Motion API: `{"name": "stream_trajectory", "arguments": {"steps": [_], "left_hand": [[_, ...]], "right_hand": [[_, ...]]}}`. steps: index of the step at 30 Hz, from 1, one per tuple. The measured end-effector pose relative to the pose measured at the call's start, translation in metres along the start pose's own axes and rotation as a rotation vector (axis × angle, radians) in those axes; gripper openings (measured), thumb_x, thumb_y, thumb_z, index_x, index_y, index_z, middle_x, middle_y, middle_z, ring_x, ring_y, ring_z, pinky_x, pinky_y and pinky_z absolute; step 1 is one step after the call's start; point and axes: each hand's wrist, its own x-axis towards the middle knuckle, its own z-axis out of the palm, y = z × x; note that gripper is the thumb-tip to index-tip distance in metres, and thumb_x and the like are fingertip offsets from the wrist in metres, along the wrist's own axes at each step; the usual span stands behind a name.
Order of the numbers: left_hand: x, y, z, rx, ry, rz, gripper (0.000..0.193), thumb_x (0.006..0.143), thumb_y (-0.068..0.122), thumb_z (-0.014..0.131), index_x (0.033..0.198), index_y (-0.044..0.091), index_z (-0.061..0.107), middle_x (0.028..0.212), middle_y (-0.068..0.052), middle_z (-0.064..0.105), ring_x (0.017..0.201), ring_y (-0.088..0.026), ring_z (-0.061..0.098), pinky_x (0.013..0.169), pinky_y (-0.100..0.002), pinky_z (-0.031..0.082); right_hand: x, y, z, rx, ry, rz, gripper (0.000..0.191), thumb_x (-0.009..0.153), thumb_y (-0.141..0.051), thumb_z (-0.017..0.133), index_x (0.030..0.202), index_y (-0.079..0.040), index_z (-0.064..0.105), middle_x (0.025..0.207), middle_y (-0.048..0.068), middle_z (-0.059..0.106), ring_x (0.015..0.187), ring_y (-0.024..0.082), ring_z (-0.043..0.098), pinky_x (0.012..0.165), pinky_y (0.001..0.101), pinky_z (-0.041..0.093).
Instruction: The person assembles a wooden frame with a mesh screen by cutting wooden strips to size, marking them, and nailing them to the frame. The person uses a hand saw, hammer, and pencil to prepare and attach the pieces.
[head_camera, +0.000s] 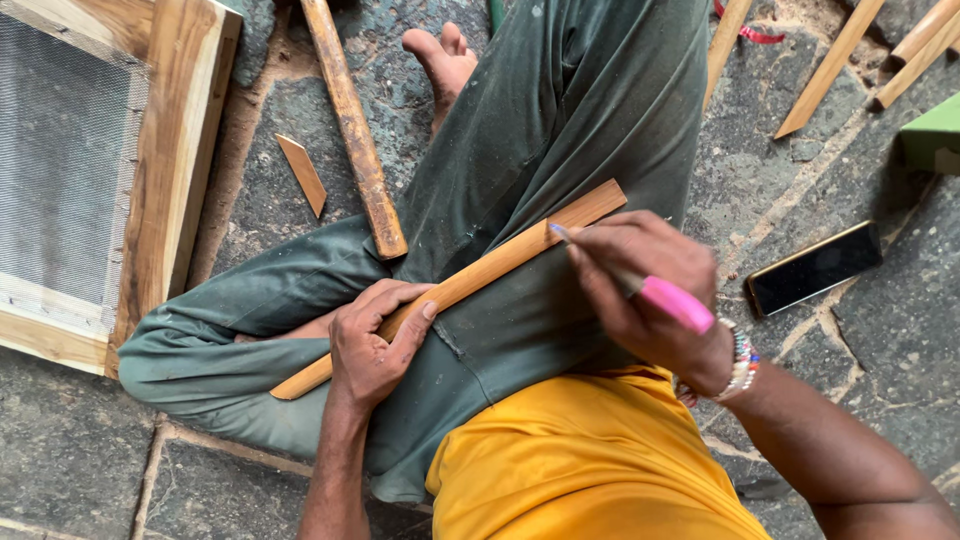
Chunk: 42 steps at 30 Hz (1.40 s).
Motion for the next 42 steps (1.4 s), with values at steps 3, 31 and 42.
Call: {"name": "stream_trajectory", "arguments": {"steps": [3, 31, 42], "left_hand": [[0.000, 0.000, 0.000, 0.014, 0.000, 0.002, 0.017, 0.091, 0.011, 0.076, 0.105, 0.001, 0.076, 0.093, -0.010, 0.076, 0.083, -0.019, 0.074, 0.075, -0.029, 0.056], [0.001, 0.004, 0.000, 0.024, 0.008, 0.008, 0.017, 0.092, 0.011, 0.075, 0.105, 0.001, 0.076, 0.094, -0.010, 0.076, 0.084, -0.019, 0.074, 0.075, -0.030, 0.056], [0.000, 0.003, -0.001, 0.018, 0.006, 0.006, 0.016, 0.092, 0.012, 0.075, 0.105, 0.002, 0.076, 0.095, -0.010, 0.076, 0.084, -0.019, 0.075, 0.076, -0.030, 0.057]], "right_hand": [[-0.007, -0.004, 0.004, 0.019, -0.038, -0.066, 0.013, 0.091, -0.001, 0.075, 0.104, 0.000, 0.070, 0.096, 0.014, 0.076, 0.088, 0.026, 0.075, 0.083, 0.0373, 0.062], [0.002, 0.005, -0.006, 0.043, -0.091, 0.137, 0.003, 0.091, 0.000, 0.075, 0.093, 0.000, 0.077, 0.086, 0.011, 0.077, 0.072, 0.019, 0.069, 0.065, 0.0327, 0.054], [-0.011, -0.010, 0.008, 0.036, 0.004, -0.106, 0.020, 0.092, -0.001, 0.076, 0.111, -0.004, 0.069, 0.098, 0.012, 0.077, 0.092, 0.025, 0.076, 0.084, 0.0352, 0.063]]}}
